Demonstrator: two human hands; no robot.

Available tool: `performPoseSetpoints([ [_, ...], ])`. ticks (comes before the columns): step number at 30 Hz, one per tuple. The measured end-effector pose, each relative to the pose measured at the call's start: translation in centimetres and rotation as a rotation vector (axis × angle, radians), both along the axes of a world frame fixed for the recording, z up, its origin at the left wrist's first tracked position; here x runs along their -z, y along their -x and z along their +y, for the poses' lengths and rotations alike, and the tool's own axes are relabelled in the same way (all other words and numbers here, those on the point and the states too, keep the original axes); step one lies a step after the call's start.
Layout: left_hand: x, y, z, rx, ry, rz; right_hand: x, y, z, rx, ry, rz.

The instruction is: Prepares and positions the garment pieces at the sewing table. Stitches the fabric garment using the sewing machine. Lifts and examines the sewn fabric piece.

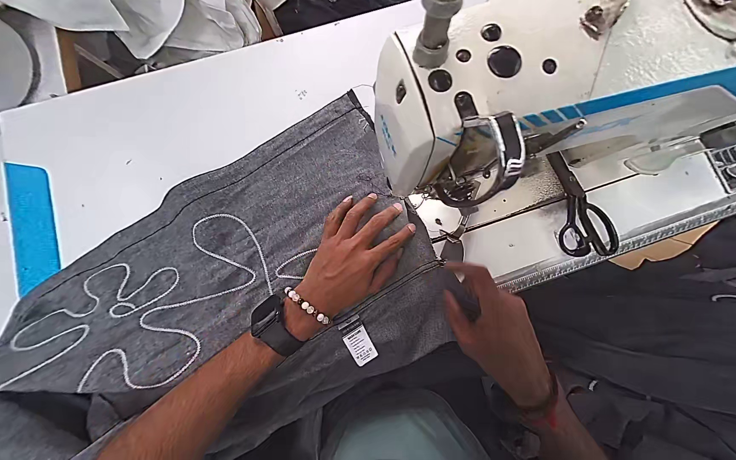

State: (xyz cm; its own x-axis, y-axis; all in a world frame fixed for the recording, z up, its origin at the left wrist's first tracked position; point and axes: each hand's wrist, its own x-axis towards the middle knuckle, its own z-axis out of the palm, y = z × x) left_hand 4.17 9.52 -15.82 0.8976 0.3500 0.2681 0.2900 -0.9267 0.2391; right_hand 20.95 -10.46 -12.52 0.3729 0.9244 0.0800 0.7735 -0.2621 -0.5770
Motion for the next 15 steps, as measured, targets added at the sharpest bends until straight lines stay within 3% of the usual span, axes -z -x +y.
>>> performPoseSetpoints([
  [4,-0.5,-0.2,0.0,-0.036,0.026,-0.032,1.0,3.9,-4.6,-0.329,0.054,-0.126],
  [7,-1.5,-1.3,0.6,-0.096,-0.004,-0.034,2.6,6.7,-5.4,-0.444,0.344,-0.243],
  [10,-1.6,-1.9,1.6,-0.063,-0.085,-0.022,0.6,5.5,-3.1,-0.580,0.674,0.010],
  [11,-1.5,-1.9,1.8,-0.054,-0.104,-0.030,-0.5,4.3,-2.0,-0.586,0.632,0.126],
  [12,-1.4,-1.8,1.9,-0.049,-0.114,-0.032,-1.1,3.4,-1.2,-0.500,0.447,0.186],
  [15,-1.3,-1.7,1.9,-0.040,-0.109,-0.036,-1.1,0.6,3.3,-0.055,-0.011,0.177],
])
